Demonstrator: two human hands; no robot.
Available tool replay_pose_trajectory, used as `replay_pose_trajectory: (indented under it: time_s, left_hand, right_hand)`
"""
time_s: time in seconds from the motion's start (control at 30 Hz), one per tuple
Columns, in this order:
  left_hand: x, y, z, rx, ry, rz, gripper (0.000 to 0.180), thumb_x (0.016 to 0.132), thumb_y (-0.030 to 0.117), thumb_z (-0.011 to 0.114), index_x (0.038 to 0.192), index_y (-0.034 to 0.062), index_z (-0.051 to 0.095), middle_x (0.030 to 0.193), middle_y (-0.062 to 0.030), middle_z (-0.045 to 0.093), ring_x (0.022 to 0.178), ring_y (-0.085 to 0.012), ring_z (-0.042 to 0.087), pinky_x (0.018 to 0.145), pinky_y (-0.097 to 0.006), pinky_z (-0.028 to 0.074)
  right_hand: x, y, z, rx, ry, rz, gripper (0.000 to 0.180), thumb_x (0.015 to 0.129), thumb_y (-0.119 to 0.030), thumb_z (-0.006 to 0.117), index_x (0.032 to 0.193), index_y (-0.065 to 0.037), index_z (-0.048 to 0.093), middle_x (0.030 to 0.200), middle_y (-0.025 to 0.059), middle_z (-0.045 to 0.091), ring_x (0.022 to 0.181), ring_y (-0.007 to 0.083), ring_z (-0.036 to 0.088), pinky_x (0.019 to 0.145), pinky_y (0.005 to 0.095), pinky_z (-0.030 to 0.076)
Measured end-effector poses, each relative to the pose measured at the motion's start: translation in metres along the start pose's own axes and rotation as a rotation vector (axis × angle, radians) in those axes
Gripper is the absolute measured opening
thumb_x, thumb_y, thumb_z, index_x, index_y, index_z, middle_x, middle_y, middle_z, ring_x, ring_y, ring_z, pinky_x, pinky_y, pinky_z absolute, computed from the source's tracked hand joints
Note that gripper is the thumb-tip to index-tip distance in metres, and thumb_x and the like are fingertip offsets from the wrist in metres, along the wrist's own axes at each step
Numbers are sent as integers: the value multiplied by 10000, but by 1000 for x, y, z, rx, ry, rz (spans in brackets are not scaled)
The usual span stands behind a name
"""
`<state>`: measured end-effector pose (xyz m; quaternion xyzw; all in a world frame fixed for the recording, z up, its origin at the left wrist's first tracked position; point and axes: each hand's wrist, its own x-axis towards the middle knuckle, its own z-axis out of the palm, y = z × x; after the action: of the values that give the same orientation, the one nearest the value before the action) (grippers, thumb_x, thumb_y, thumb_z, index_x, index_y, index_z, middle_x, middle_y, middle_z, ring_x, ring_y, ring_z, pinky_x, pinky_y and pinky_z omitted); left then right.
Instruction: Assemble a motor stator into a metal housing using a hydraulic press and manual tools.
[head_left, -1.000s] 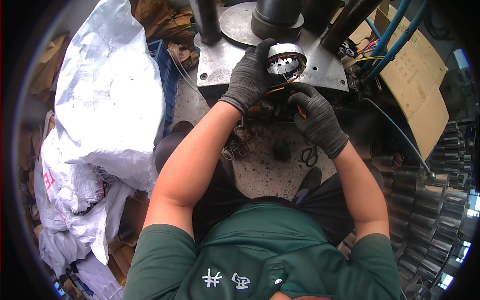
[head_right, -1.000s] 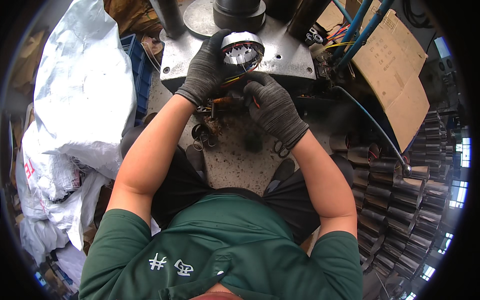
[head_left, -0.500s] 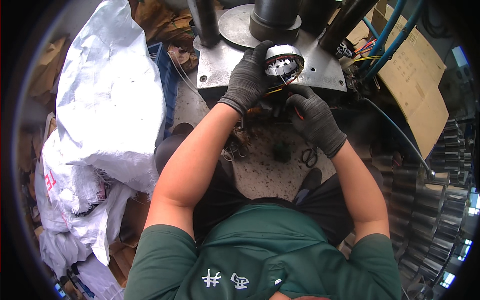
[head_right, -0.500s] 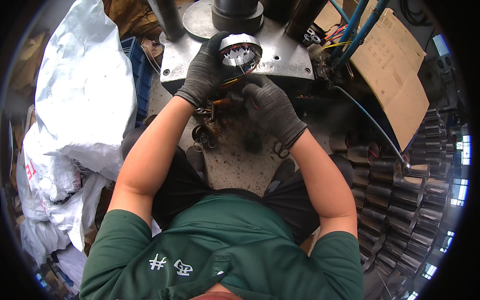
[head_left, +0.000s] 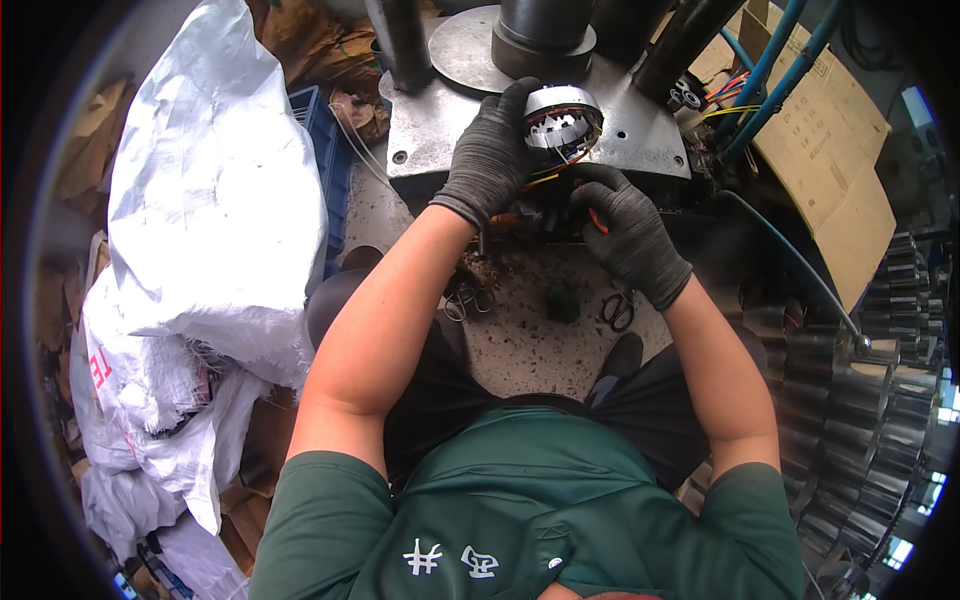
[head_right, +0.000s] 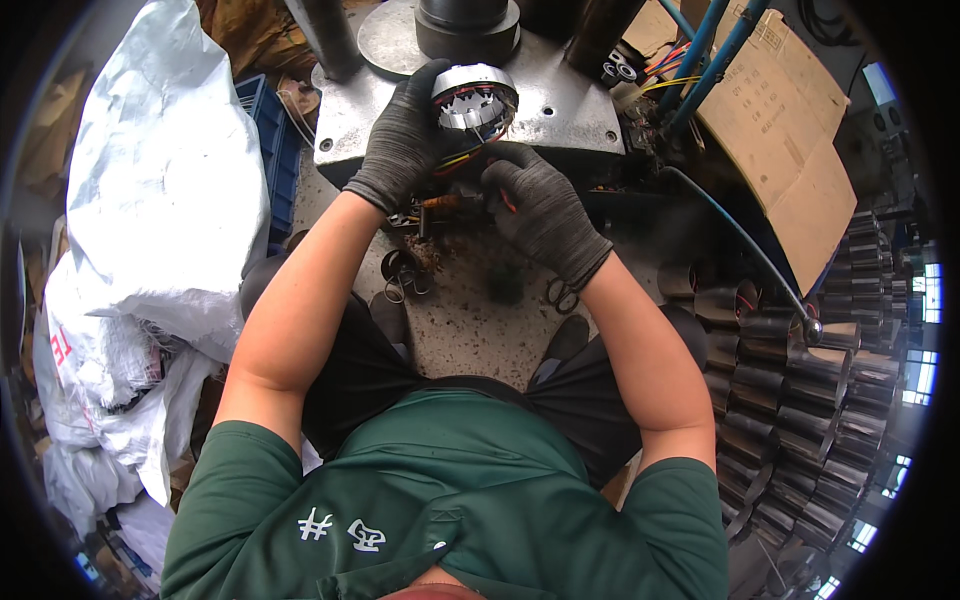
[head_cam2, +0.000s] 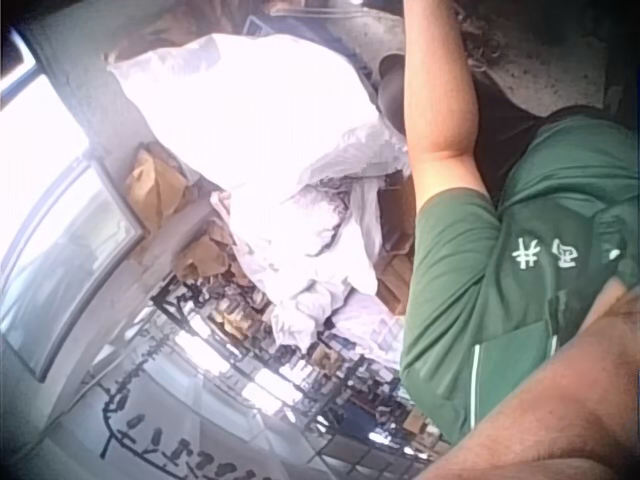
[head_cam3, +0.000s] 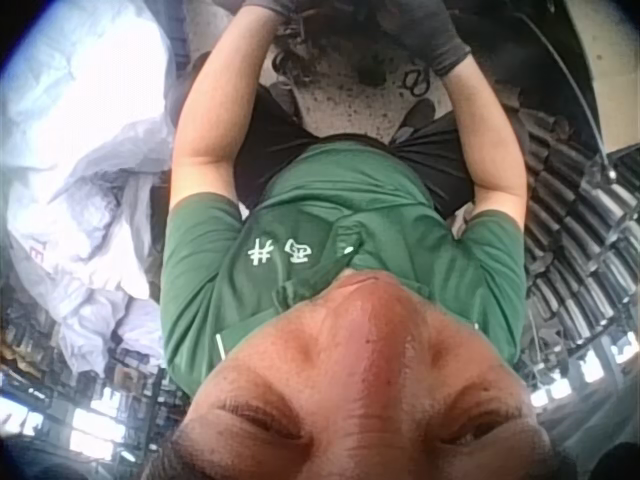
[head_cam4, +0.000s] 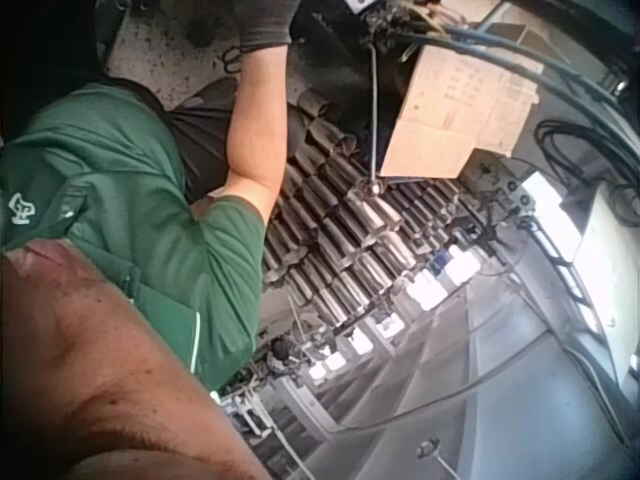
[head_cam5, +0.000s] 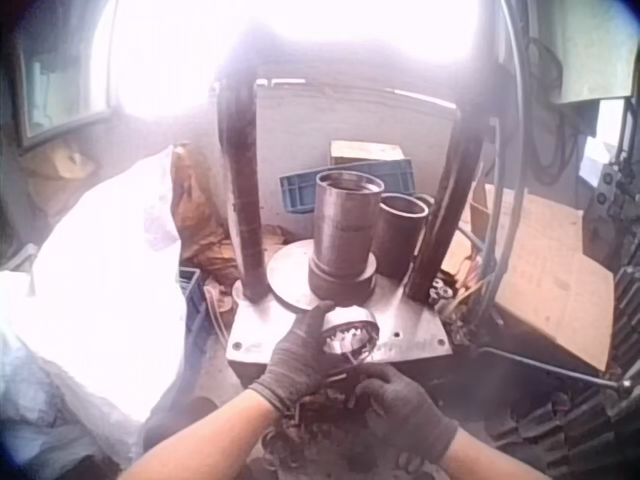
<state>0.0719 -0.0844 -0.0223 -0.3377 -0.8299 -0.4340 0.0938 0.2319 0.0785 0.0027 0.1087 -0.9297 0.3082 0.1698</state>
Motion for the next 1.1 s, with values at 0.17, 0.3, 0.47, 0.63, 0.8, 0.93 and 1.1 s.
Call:
replay_pose_trajectory:
  time_s: [0.17,0.3,0.47,0.63,0.8,0.93,1.1]
  left_hand:
    - [0,-1,0,15,-16,6,875,788,326,874,1517,162,417,1277,-257,619,1157,-436,659,975,-510,559]
    - [3,3,0,39,-45,-33,1012,691,302,976,1522,125,427,1320,-219,616,1233,-357,650,1036,-432,552]
    - [-2,0,-4,-32,-39,28,1011,778,380,888,1590,152,331,1356,-293,565,1261,-461,608,1039,-521,535]
    - [-1,-6,-5,-190,-57,27,802,908,202,792,1577,107,359,1403,-232,568,1273,-361,609,1074,-449,519]
    - [1,-12,-3,-425,-27,-162,504,1028,90,636,1503,77,471,1262,-137,665,1146,-218,633,993,-357,537]
    - [4,-15,-2,-832,118,-440,385,1029,117,622,1402,80,535,1133,-82,664,938,-149,653,825,-313,577]
    - [12,-43,-11,-1267,299,-656,219,995,105,567,1202,59,618,986,-115,703,816,-221,706,711,-355,615]
  right_hand:
    - [8,1,4,-33,-7,-29,354,749,58,665,1087,-47,680,1325,196,648,1152,414,675,960,437,571]
    - [10,8,8,-53,29,-44,305,774,44,681,1067,-41,670,1262,188,660,1114,410,677,933,451,573]
    - [-9,6,-9,17,-135,-35,275,790,8,721,1052,-59,671,1296,178,652,1129,381,686,932,429,580]
    - [-25,13,-21,162,-305,-71,352,722,24,763,1051,-77,690,1342,151,643,1151,338,693,959,390,576]
    - [-29,17,-20,165,-140,-72,390,723,55,739,1085,-84,691,1348,151,640,1153,340,694,953,389,579]
    - [-33,41,-6,66,32,-68,410,739,86,712,1110,-86,688,1377,161,635,1144,338,704,930,391,586]
    - [-35,62,32,75,105,-62,421,765,81,702,1154,-79,692,1388,175,638,1113,362,707,926,407,585]
